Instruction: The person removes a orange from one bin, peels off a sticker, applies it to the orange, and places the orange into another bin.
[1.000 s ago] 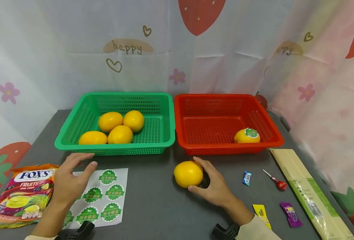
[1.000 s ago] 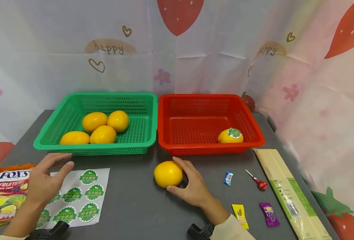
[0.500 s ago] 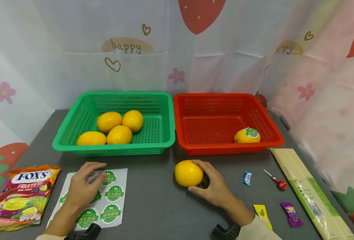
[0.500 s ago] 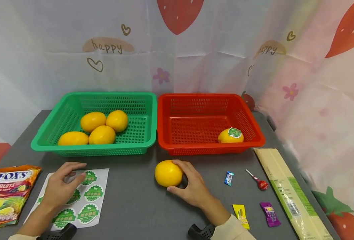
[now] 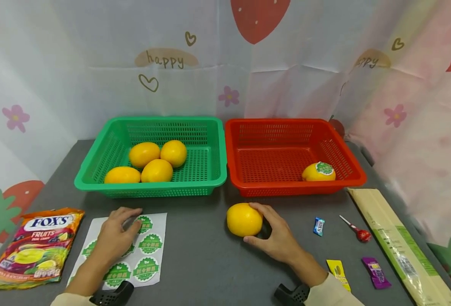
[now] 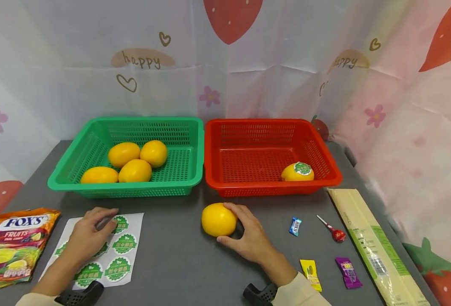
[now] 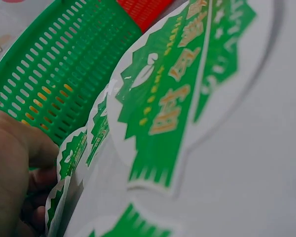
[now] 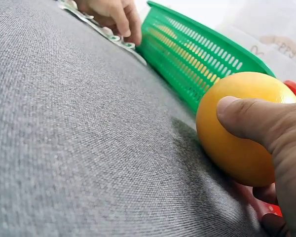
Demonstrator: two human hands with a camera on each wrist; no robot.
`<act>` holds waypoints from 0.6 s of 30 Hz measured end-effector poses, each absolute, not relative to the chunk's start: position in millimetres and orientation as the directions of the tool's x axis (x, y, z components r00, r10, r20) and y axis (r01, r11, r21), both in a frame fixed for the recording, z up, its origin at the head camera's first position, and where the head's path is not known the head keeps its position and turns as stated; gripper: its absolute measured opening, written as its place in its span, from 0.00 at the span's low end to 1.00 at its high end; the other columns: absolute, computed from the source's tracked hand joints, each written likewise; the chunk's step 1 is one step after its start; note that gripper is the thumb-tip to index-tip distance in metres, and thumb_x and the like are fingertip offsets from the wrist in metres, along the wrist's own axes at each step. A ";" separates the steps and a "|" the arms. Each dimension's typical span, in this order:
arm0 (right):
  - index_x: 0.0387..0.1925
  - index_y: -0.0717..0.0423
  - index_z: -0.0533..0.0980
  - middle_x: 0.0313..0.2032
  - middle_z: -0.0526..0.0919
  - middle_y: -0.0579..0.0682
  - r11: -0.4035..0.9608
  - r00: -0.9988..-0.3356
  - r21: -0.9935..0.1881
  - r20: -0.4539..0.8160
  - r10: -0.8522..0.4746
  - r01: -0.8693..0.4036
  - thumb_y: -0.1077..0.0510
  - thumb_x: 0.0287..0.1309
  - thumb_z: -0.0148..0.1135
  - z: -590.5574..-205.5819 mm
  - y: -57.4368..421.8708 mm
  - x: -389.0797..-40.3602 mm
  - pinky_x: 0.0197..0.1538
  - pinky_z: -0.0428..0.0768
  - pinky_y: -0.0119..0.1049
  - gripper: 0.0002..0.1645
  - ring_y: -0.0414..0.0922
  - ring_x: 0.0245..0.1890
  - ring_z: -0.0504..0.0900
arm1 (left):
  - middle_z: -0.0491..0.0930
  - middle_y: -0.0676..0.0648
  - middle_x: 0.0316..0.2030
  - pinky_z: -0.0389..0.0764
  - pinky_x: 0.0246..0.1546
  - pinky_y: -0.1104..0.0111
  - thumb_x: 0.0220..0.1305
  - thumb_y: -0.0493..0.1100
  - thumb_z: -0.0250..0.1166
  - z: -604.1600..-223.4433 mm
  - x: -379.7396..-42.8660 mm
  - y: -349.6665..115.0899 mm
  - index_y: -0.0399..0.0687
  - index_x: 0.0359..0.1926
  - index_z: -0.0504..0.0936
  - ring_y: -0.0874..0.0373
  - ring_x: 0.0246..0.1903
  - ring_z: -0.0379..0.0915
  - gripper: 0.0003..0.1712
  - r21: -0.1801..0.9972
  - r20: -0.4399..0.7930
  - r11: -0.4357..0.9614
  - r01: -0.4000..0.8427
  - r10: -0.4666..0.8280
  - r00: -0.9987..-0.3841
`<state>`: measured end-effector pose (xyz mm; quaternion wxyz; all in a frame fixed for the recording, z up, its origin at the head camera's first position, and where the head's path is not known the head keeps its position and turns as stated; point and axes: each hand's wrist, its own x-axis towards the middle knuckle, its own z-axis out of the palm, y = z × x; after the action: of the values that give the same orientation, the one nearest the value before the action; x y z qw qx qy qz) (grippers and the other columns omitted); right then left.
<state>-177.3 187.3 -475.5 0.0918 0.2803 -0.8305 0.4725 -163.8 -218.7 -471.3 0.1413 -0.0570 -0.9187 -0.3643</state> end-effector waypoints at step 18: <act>0.66 0.47 0.67 0.57 0.73 0.46 0.400 -0.813 -0.713 0.447 -0.374 -0.576 0.54 0.43 0.80 -476.2 187.1 -176.5 0.57 0.70 0.53 0.48 0.45 0.54 0.74 | 0.75 0.47 0.35 0.67 0.38 0.80 0.67 0.32 0.60 -469.9 -160.7 -218.0 0.39 0.39 0.77 0.63 0.36 0.68 0.02 0.723 0.447 0.616 0.313 -0.071 -0.892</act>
<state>-176.5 187.1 -476.2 0.1082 0.2860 -0.8298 0.4669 -160.7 -218.0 -469.9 0.2220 -0.0692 -0.8712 -0.4324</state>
